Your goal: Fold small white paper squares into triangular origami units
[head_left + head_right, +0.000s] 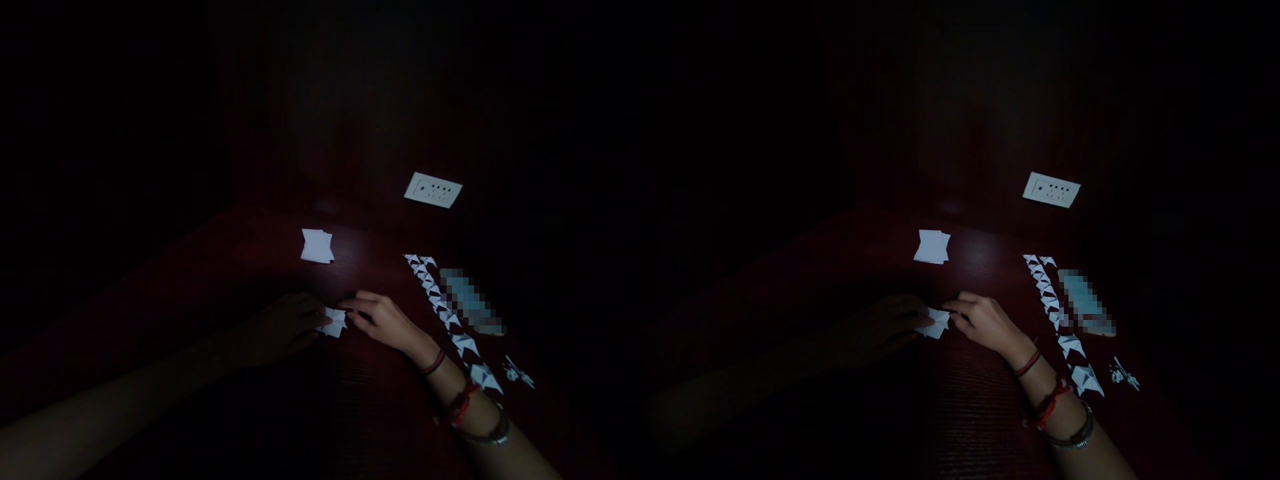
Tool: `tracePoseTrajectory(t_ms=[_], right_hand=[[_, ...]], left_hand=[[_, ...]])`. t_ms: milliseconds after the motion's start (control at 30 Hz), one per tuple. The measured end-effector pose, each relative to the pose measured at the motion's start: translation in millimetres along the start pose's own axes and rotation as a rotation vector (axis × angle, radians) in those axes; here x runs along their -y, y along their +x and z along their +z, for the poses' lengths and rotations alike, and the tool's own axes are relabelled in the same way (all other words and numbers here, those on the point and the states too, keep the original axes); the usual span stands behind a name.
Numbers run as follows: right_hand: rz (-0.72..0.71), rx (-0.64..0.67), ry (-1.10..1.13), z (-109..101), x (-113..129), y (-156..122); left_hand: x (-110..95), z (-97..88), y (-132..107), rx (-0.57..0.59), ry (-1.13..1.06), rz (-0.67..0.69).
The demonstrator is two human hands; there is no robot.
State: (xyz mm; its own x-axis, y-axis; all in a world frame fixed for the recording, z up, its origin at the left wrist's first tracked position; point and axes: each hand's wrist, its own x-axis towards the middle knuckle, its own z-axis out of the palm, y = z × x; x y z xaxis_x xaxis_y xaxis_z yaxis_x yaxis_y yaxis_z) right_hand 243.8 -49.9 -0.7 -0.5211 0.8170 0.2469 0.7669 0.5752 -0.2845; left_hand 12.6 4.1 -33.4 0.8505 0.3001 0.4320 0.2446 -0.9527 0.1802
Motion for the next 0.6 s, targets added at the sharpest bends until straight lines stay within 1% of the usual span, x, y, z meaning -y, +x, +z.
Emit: tracePoseTrajectory(t_ms=[67, 200, 467, 600], right_hand=[[-0.016, 0.008, 0.0, 0.1, -1.8, 0.4], [-0.059, 0.059, -0.002, 1.3, -3.5, 0.8], [-0.057, 0.057, 0.032, 0.7, -3.7, 1.5], [-0.06, 0.048, 0.022, 1.6, -4.9, 1.4]], left_hand=[[-0.3, 0.5, -0.4, -0.016, 0.004, 0.017], [-0.7, -0.1, -1.0, 0.018, 0.004, 0.023], [-5.6, -8.3, 1.5, 0.018, 0.105, 0.078], [-6.1, -8.1, 1.4, 0.033, 0.147, 0.089]])
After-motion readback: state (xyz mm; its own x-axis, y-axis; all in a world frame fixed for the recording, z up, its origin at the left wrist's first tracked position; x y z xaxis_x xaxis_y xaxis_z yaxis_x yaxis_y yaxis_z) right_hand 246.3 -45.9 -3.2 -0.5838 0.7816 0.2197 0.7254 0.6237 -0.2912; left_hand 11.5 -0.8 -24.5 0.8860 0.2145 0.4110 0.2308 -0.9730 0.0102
